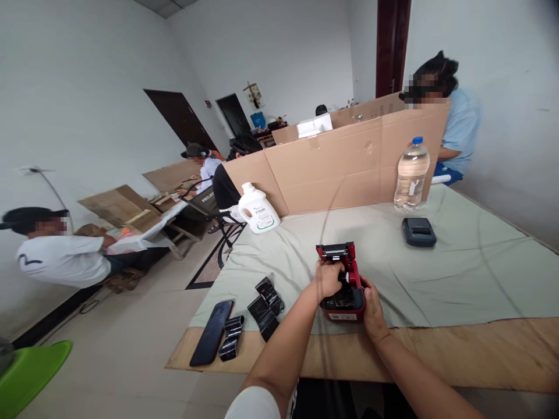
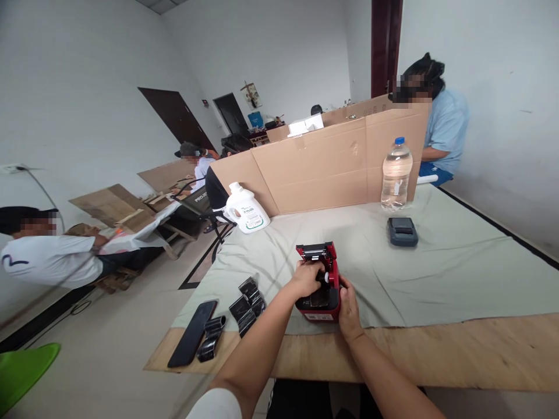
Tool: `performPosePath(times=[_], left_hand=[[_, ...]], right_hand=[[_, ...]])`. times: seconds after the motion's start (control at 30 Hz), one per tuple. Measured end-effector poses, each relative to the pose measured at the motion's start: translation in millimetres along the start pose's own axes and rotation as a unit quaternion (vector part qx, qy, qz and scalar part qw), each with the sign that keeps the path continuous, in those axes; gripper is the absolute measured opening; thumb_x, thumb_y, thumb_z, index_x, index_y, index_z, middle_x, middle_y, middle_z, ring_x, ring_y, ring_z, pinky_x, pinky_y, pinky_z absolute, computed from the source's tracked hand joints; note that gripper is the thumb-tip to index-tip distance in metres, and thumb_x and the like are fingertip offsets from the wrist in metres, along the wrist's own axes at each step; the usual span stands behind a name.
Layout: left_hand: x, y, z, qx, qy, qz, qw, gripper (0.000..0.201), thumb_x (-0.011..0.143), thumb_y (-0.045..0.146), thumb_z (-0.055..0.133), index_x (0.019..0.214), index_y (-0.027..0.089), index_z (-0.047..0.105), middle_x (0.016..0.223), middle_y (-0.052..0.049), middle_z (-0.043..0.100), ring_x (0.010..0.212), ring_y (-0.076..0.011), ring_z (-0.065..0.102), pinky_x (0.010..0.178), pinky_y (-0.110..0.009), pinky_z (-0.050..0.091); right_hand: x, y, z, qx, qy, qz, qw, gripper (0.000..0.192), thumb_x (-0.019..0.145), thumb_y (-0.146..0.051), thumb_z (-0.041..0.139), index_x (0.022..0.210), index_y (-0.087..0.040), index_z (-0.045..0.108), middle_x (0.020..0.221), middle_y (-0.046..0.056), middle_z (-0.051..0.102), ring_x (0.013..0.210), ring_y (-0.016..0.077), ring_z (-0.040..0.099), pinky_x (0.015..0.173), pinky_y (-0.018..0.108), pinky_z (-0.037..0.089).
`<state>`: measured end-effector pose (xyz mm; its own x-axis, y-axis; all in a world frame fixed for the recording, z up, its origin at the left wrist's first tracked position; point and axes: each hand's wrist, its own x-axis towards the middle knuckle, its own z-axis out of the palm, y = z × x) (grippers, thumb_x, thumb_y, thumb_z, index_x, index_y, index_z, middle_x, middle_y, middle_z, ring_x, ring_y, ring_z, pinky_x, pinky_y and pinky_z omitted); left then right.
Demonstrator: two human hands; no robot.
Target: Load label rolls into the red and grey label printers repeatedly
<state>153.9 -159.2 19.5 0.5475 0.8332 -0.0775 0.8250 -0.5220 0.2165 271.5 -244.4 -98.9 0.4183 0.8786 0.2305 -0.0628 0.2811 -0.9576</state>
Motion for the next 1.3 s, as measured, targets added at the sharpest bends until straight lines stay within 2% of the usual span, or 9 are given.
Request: performPosePath(times=[0.17,0.3,0.4,0.53,0.63,0.77,0.97,1.13,1.3], left_hand=[[-20.6,-3.6,-8.0,-0.123,0.038,0.038,0.991,0.04,0.07,0.012,0.057,0.109,0.018,0.055,0.111,-0.008,0.064,0.105,-0.0235,0.056,0.096,-0.036,0.038],[-52.1,-24.9,-16.6,-0.387,0.108,0.059,0.914,0.032,0.07,0.015,0.058,0.102,0.017,0.055,0.099,-0.005,0.061,0.093,-0.0184,0.056,0.085,-0.029,0.044],[-78.9,-69.0,-31.5,-0.476,0.034,-0.007,0.879,0.033,0.066,0.021,0.062,0.097,0.016,0.057,0.084,-0.001,0.059,0.074,-0.014,0.053,0.067,-0.024,0.043],[-110.3,-155.6,-61.0,-0.39,-0.113,-0.146,0.902,0.042,0.056,0.02,0.061,0.098,0.015,0.061,0.077,0.0,0.058,0.062,-0.0117,0.049,0.053,-0.021,0.036],[-126.7,-213.1,-76.3,-0.23,-0.125,-0.273,0.926,0.035,0.053,0.017,0.058,0.087,0.015,0.062,0.066,0.002,0.055,0.056,-0.0122,0.047,0.05,-0.021,0.033],[-136.4,-253.3,-70.3,-0.143,-0.105,-0.328,0.928,0.026,0.052,0.013,0.058,0.078,0.015,0.059,0.061,0.002,0.053,0.061,-0.016,0.05,0.053,-0.024,0.036],[-128.9,-259.1,-25.6,-0.029,-0.058,-0.368,0.927,0.032,0.062,0.015,0.062,0.093,0.017,0.059,0.093,-0.008,0.064,0.095,-0.0275,0.056,0.078,-0.034,0.043],[-119.2,-249.1,-11.1,0.027,-0.015,-0.366,0.93,0.046,0.072,0.019,0.057,0.118,0.02,0.053,0.128,-0.015,0.053,0.121,-0.034,0.044,0.096,-0.046,0.033],[-108.6,-229.6,-6.7,0.026,-0.002,-0.319,0.948,0.036,0.077,0.022,0.055,0.113,0.02,0.057,0.122,-0.013,0.059,0.123,-0.0329,0.041,0.1,-0.048,0.03]], right_hand=[[0.4,-1.1,-1.0,-0.01,0.0,-0.006,1.0,0.054,0.09,-0.059,0.036,0.122,-0.019,0.054,0.123,0.011,0.059,0.114,0.0258,0.053,0.1,0.047,0.041],[0.4,-2.6,-1.6,-0.01,-0.004,0.013,1.0,0.054,0.091,-0.058,0.036,0.123,-0.019,0.054,0.125,0.012,0.058,0.115,0.0271,0.052,0.099,0.049,0.04],[0.0,-3.4,-2.0,-0.018,-0.011,0.022,1.0,0.055,0.09,-0.059,0.036,0.123,-0.019,0.053,0.125,0.012,0.057,0.116,0.0275,0.051,0.101,0.05,0.037],[-0.9,-3.6,-1.9,-0.016,-0.013,0.024,0.999,0.055,0.09,-0.06,0.035,0.124,-0.019,0.051,0.127,0.012,0.055,0.117,0.0271,0.05,0.103,0.05,0.035],[-1.2,-3.3,-1.3,-0.019,-0.011,0.029,0.999,0.056,0.09,-0.06,0.035,0.125,-0.019,0.051,0.129,0.011,0.054,0.12,0.0268,0.048,0.105,0.05,0.033],[-1.2,-3.6,-0.9,-0.009,-0.013,0.036,0.999,0.057,0.09,-0.061,0.035,0.126,-0.019,0.05,0.131,0.011,0.053,0.121,0.0269,0.047,0.105,0.049,0.033],[-1.3,-7.6,-1.8,-0.018,-0.02,0.034,0.999,0.056,0.09,-0.06,0.035,0.125,-0.02,0.05,0.13,0.011,0.054,0.12,0.0273,0.048,0.104,0.049,0.034],[-1.2,-10.9,-1.2,-0.028,-0.012,0.028,0.999,0.053,0.09,-0.058,0.036,0.124,-0.02,0.053,0.127,0.009,0.056,0.118,0.0259,0.05,0.103,0.047,0.036],[-0.8,-10.7,-0.3,-0.025,-0.01,0.031,0.999,0.053,0.091,-0.057,0.036,0.125,-0.02,0.053,0.127,0.009,0.056,0.118,0.0258,0.049,0.104,0.046,0.035]])
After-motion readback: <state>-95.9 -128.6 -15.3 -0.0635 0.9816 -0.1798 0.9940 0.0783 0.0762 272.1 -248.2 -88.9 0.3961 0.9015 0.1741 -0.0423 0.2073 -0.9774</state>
